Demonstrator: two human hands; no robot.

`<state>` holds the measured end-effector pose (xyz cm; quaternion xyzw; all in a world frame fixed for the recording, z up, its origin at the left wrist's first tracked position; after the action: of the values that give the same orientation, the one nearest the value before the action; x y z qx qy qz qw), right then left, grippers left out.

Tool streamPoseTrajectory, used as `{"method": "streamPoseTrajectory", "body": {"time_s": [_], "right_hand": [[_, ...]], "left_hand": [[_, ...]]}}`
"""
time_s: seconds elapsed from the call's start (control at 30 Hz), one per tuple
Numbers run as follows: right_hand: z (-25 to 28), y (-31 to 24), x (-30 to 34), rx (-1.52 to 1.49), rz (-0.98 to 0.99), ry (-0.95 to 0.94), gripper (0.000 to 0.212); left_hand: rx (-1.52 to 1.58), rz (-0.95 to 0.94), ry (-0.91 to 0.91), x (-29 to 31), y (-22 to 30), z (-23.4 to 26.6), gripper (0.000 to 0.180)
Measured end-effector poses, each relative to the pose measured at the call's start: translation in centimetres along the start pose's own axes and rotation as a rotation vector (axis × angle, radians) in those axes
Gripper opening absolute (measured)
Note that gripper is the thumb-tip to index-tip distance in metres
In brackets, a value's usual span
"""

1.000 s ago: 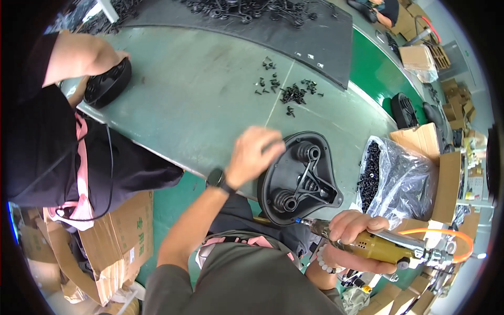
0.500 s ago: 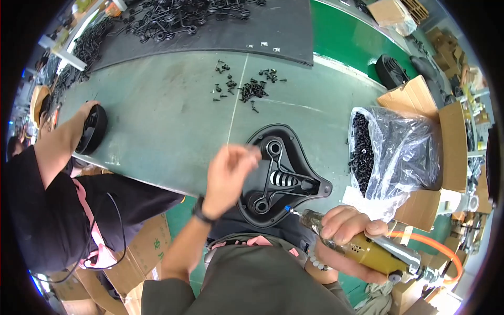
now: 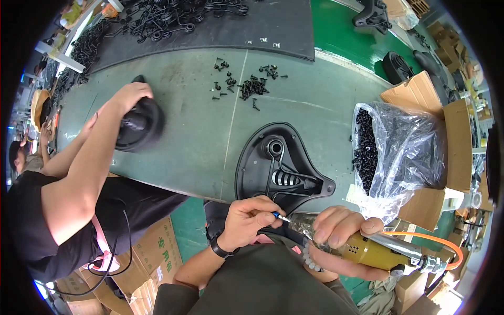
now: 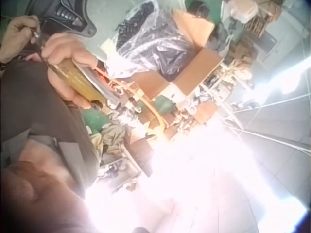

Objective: Assembling the base and frame components onto bicycle seats using a pneumatic screwdriver.

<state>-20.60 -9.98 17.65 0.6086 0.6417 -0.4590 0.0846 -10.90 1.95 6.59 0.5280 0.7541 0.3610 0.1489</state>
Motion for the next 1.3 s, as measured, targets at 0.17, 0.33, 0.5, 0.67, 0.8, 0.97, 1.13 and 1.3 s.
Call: {"method": "streamPoseTrajectory", "body": {"time_s": [0.17,0.33,0.5,0.67,0.8,0.97,1.13,1.3], "right_hand": [[-0.1,-0.2,-0.1,-0.049,-0.031,-0.003,0.086],[0.4,-0.3,-1.0,0.034,0.024,0.003,0.089],[0.7,-0.3,-2.2,0.156,0.046,0.011,0.090],[1.3,0.1,-2.6,0.154,0.013,-0.076,0.091],[0.2,2.1,-3.2,0.216,0.013,-0.092,0.091],[-0.3,5.0,-2.8,0.127,-0.101,-0.354,0.081],[-0.7,7.4,-1.6,0.108,-0.218,-0.271,0.059],[-0.7,9.6,-0.4,0.155,-0.276,-0.291,0.056]], "left_hand": [[-0.124,0.220,-0.061,0.2,0.3,0.4,0.018],[-1.047,-0.172,0.010,-4.1,5.0,1.5,0.030],[-1.061,-0.085,-0.062,-10.2,4.7,5.4,0.053],[-1.093,-0.169,0.042,-7.4,2.6,5.7,0.053],[-1.235,-0.152,-0.003,-6.7,3.6,4.7,0.057],[-1.149,-0.118,-0.123,-8.2,2.6,5.7,0.060],[-1.032,-0.208,-0.102,-8.2,2.5,6.0,0.058],[-0.978,-0.236,-0.091,-8.3,2.5,6.3,0.056]]}}
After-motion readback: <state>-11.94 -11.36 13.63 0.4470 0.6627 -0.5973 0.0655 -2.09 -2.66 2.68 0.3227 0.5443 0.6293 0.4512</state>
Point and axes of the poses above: each hand's wrist, its own x-axis away from the middle knuckle, its own z-axis out of the back of the hand, y = z × x, the point moved 6 cm from there along -x, towards the middle knuckle, and after that the axes turned 10 degrees about z, right-handed, at the moved point
